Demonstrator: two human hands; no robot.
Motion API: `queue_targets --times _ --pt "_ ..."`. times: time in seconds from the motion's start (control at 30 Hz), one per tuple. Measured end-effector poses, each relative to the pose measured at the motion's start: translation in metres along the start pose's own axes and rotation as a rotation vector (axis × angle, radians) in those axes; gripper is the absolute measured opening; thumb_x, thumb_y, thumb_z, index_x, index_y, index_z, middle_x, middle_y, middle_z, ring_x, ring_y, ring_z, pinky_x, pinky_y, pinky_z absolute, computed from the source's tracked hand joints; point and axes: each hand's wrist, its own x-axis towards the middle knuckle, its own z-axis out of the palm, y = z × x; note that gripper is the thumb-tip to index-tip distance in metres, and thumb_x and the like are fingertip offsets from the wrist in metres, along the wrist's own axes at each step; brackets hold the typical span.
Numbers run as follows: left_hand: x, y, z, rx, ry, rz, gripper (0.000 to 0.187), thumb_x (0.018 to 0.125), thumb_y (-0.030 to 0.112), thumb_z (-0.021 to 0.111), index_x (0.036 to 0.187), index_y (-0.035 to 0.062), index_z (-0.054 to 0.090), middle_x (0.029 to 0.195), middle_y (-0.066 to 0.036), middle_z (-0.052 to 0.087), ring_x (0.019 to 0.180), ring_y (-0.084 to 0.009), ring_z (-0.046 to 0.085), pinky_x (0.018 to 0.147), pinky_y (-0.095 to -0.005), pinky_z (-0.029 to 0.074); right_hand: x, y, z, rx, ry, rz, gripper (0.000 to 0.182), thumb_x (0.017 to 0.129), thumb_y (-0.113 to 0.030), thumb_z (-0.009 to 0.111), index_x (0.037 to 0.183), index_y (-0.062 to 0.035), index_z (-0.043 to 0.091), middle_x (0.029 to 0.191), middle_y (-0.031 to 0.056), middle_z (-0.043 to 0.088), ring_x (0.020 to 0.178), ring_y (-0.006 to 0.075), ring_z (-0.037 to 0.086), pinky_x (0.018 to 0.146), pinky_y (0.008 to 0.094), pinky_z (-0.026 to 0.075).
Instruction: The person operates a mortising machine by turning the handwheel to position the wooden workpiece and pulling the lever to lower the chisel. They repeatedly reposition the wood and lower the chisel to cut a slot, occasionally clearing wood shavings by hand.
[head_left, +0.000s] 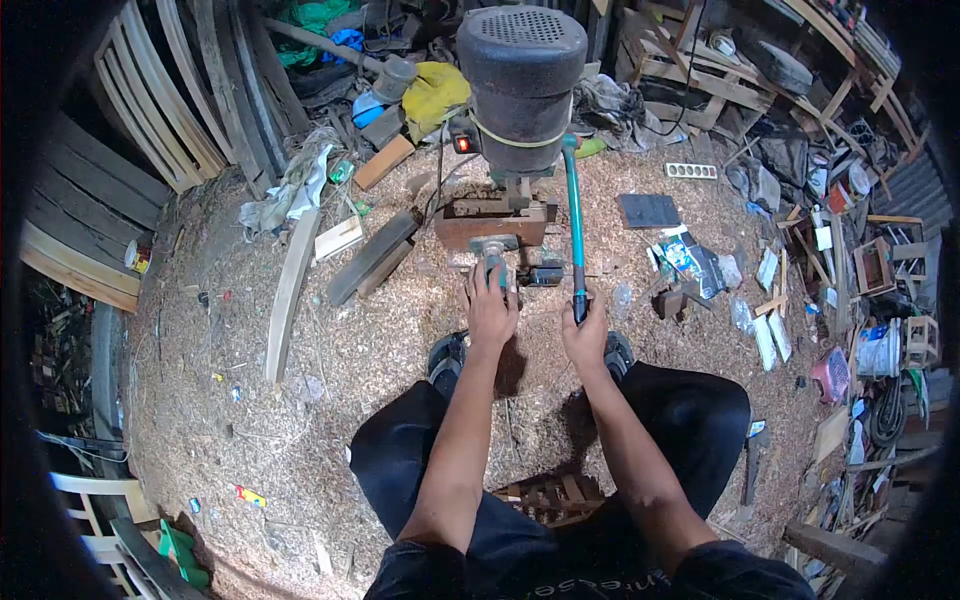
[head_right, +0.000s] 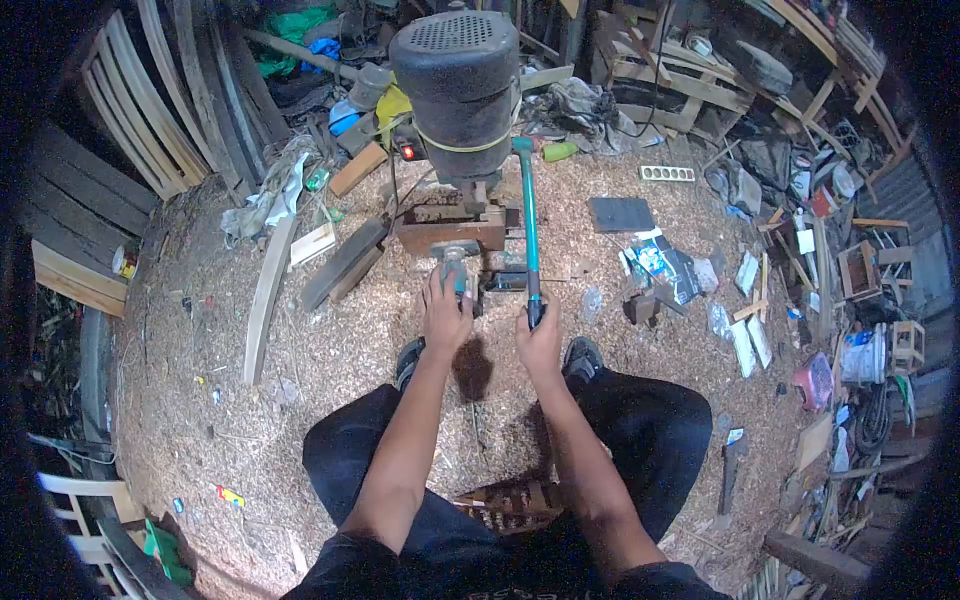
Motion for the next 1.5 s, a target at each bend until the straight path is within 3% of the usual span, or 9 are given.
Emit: queue_targets --times 0.17,0.4,0.47,0.67,0.87,1.0,1.43,1.47,1.5 --pt "0.005 -0.018 0.005 -0.132 -0.098 0.007 0.054 0.091 0.028 0.055 0.138 0.0068 0.041 0.149 -0.016 0.033 0.140 -0.0354 0.027 0.115 -0.0524 0.020 0.008 -0.066 -0.047 -0.022 0.132 -0.276 0.030 0.086 -0.013 0.067 0.112 -0.0016 0.058 0.112 0.0223 0.056 0.100 0.0333 0.057 0.083 0.0393 0.047" --pt "0.025 0.011 -0.051 -0.316 0.209 0.083 0.043 0.097 0.027 0.050 0.128 -0.0035 0.048 0.133 -0.027 0.047 0.129 -0.0437 0.040 0.111 -0.0480 0.030 0.046 -0.182 -0.120 0.604 -0.100 -0.148 0.025 0.101 -0.023 0.052 0.101 0.0008 0.060 0.083 0.0044 0.060 0.073 0.0121 0.051 0.066 0.0284 0.043" --pt "0.039 0.044 -0.101 -0.389 0.253 0.159 0.045 0.099 0.027 0.047 0.131 -0.0048 0.045 0.133 -0.028 0.047 0.129 -0.0430 0.041 0.110 -0.0460 0.031 0.083 -0.235 -0.125 0.474 0.143 -0.561 0.025 0.102 -0.024 0.049 0.107 -0.0013 0.056 0.081 0.0031 0.058 0.069 0.0114 0.050 0.062 0.0275 0.042" --pt "0.097 0.130 -0.215 -0.516 0.436 0.365 0.047 0.100 0.029 0.046 0.134 -0.0036 0.044 0.138 -0.025 0.045 0.130 -0.0394 0.042 0.110 -0.0443 0.031 0.211 -0.297 -0.121 0.403 0.166 -0.610 0.038 0.100 -0.031 0.050 0.123 -0.0018 0.044 0.095 0.0177 0.060 0.085 0.0294 0.061 0.078 0.0400 0.047" --pt "0.165 0.173 -0.257 -0.477 0.617 0.505 0.050 0.098 0.029 0.047 0.138 -0.0007 0.041 0.144 -0.024 0.040 0.136 -0.0379 0.036 0.113 -0.0436 0.028 0.289 -0.302 -0.104 0.075 0.399 -0.981 0.074 0.091 -0.005 0.051 0.153 -0.0056 0.011 0.131 0.0320 0.049 0.110 0.0481 0.055 0.092 0.0481 0.046" --pt "0.190 0.177 -0.257 -0.450 0.683 0.552 0.049 0.098 0.028 0.048 0.138 0.0005 0.041 0.145 -0.024 0.037 0.136 -0.0387 0.035 0.113 -0.0438 0.028 0.311 -0.292 -0.098 -0.120 0.259 -0.944 0.094 0.082 0.000 0.055 0.155 -0.0122 -0.003 0.143 0.0326 0.036 0.120 0.0485 0.050 0.097 0.0478 0.046" --pt "0.210 0.162 -0.239 -0.399 0.789 0.728 0.053 0.098 0.033 0.048 0.140 0.0023 0.040 0.145 -0.024 0.035 0.137 -0.0389 0.033 0.113 -0.0455 0.026 0.381 -0.218 -0.062 -0.333 -0.047 -0.879 0.102 0.069 0.011 0.049 0.155 -0.0250 0.009 0.155 0.0158 0.027 0.110 0.0449 0.057 0.086 0.0492 0.051" --pt "0.213 0.162 -0.239 -0.410 0.795 0.745 0.053 0.099 0.035 0.047 0.140 0.0021 0.040 0.146 -0.024 0.034 0.137 -0.0383 0.033 0.113 -0.0458 0.026 0.388 -0.217 -0.063 -0.377 -0.083 -0.841 0.099 0.072 0.007 0.051 0.155 -0.0252 0.009 0.154 0.0205 0.027 0.108 0.0454 0.058 0.086 0.0485 0.051" --pt "0.214 0.161 -0.238 -0.410 0.806 0.748 0.054 0.099 0.036 0.047 0.140 0.0021 0.040 0.145 -0.024 0.034 0.137 -0.0382 0.033 0.113 -0.0458 0.026 0.396 -0.220 -0.053 0.069 -0.249 -0.538 0.058 0.078 -0.017 0.052 0.131 -0.0185 0.029 0.125 0.0151 0.039 0.092 0.0362 0.058 0.075 0.0424 0.048"
